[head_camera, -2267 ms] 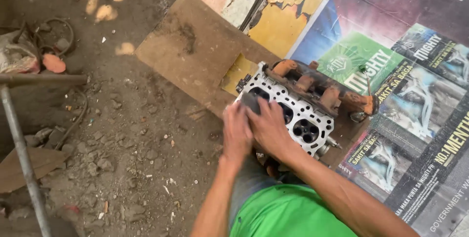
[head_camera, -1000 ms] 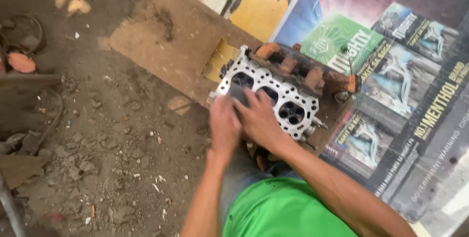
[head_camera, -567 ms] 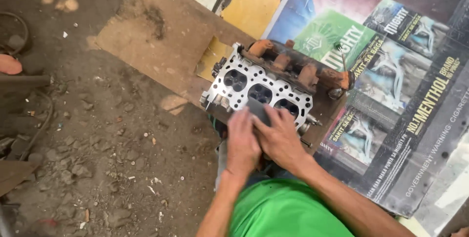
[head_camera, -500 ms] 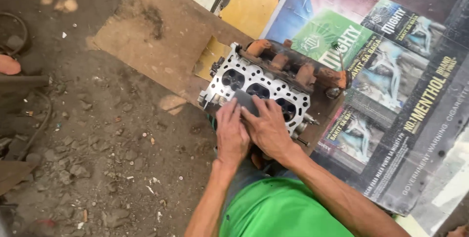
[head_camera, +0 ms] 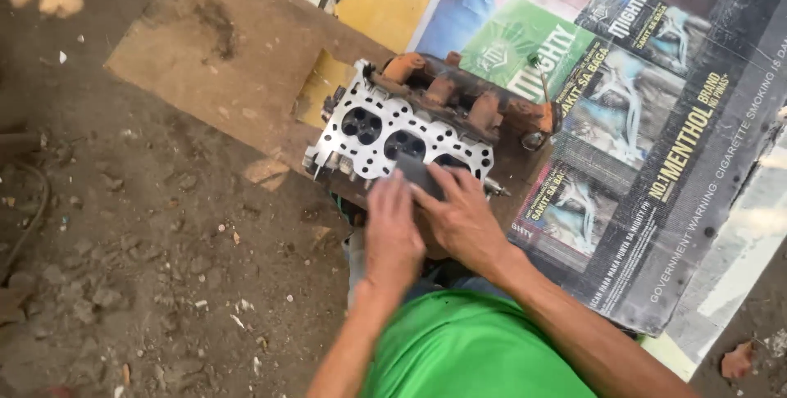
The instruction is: Sanding the mating surface of an engine cylinder head using a manual sanding block
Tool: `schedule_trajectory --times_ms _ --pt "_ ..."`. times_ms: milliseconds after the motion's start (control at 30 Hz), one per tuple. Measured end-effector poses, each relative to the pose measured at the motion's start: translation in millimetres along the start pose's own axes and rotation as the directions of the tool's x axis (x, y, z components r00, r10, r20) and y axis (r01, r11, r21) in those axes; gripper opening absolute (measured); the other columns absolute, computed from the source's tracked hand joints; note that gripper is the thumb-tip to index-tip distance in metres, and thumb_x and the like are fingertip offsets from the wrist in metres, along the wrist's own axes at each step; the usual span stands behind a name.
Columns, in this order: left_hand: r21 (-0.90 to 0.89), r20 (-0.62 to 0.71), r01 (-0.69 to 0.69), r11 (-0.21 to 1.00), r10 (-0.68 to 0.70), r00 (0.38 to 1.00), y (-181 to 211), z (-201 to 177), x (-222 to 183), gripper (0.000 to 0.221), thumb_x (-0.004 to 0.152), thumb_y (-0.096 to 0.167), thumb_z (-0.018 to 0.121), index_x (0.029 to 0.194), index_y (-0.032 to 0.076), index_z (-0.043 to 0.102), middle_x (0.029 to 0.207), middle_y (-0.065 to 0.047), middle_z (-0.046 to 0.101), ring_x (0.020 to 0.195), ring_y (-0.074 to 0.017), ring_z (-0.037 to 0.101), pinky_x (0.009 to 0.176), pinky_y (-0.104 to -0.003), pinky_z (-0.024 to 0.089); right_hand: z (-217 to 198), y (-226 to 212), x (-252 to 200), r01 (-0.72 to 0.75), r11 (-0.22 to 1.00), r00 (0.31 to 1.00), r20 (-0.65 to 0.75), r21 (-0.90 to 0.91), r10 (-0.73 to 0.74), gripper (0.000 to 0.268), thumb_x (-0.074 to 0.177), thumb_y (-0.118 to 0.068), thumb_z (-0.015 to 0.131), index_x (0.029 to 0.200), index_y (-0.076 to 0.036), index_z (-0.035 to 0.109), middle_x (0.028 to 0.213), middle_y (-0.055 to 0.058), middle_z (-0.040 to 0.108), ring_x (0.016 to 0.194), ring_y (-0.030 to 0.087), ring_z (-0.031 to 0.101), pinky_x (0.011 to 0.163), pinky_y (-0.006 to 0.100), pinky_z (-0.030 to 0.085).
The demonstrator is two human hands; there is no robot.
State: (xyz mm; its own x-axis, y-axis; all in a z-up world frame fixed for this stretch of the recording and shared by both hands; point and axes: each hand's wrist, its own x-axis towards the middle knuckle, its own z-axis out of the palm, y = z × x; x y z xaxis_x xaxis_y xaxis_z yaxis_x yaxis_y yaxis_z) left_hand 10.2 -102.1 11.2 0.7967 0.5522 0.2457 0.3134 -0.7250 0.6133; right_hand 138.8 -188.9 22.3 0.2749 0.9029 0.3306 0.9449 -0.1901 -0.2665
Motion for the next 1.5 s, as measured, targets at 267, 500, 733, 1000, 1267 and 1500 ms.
schedule_trajectory --times_ms 267,500,733,1000,1267,1500 --pt "-0.065 0.064 -0.060 0.996 0.064 0.996 -1 -4 13 0.059 0.074 -0.012 0.053 0.133 -0.016 0.054 0.144 -0.034 0.049 0.131 -0.0534 0.047 0.116 -0.056 0.037 -10 -8 6 -0.059 0.998 0.998 -0.029 -0.010 0.059 0.023 0.092 -0.029 0.068 0.112 -0.020 0.076 0.127 0.018 0.063 0.105 0.040 0.062 0.082 0.047 0.046" --pt "0.018 0.107 -0.020 1.000 0.018 0.994 27 -6 -5 0.063 0.069 -0.009 0.064 0.130 -0.016 0.055 0.145 -0.033 0.048 0.131 -0.0511 0.046 0.117 -0.055 0.036 -30 -7 -14 -0.032 0.999 0.999 0.014 0.002 0.032 0.025 0.095 -0.030 0.060 0.115 -0.021 0.074 0.129 0.017 0.062 0.107 0.039 0.061 0.083 0.046 0.047" --pt "0.016 0.112 0.041 0.999 -0.042 0.993 -41 -45 39 0.065 0.074 -0.014 0.051 0.138 -0.013 0.053 0.147 -0.031 0.049 0.133 -0.0482 0.049 0.108 -0.050 0.045 23 -26 58 0.004 0.999 0.998 -0.057 -0.038 -0.006 0.031 0.089 -0.022 0.061 0.118 -0.020 0.072 0.129 0.019 0.060 0.102 0.040 0.059 0.080 0.047 0.046" --pt "0.052 0.018 0.053 0.997 -0.054 0.998 -48 -33 18 0.058 0.082 -0.006 0.049 0.139 -0.016 0.047 0.157 -0.033 0.037 0.146 -0.0521 0.032 0.118 -0.053 0.035 37 -35 62 0.014 1.000 1.000 -0.006 -0.001 -0.014 0.030 0.093 -0.022 0.057 0.117 -0.015 0.073 0.134 0.021 0.057 0.116 0.042 0.055 0.089 0.050 0.046" --pt "-0.006 0.053 -0.015 1.000 0.015 0.998 -83 -22 66 0.061 0.079 -0.008 0.050 0.139 -0.019 0.046 0.155 -0.035 0.037 0.145 -0.0534 0.033 0.121 -0.054 0.033 62 1 90 -0.033 0.992 0.999 0.033 -0.122 0.037 0.033 0.093 -0.033 0.064 0.125 -0.025 0.068 0.129 0.017 0.056 0.112 0.039 0.057 0.085 0.051 0.050" --pt "-0.067 0.239 0.006 0.998 0.010 0.971 -87 -57 71 0.070 0.074 -0.008 0.055 0.143 -0.011 0.048 0.159 -0.027 0.037 0.145 -0.0472 0.036 0.121 -0.051 0.034 59 -1 93 -0.114 0.990 0.973 0.193 -0.087 0.129 0.043 0.081 -0.032 0.076 0.123 -0.025 0.071 0.127 0.020 0.055 0.113 0.042 0.056 0.083 0.051 0.052"
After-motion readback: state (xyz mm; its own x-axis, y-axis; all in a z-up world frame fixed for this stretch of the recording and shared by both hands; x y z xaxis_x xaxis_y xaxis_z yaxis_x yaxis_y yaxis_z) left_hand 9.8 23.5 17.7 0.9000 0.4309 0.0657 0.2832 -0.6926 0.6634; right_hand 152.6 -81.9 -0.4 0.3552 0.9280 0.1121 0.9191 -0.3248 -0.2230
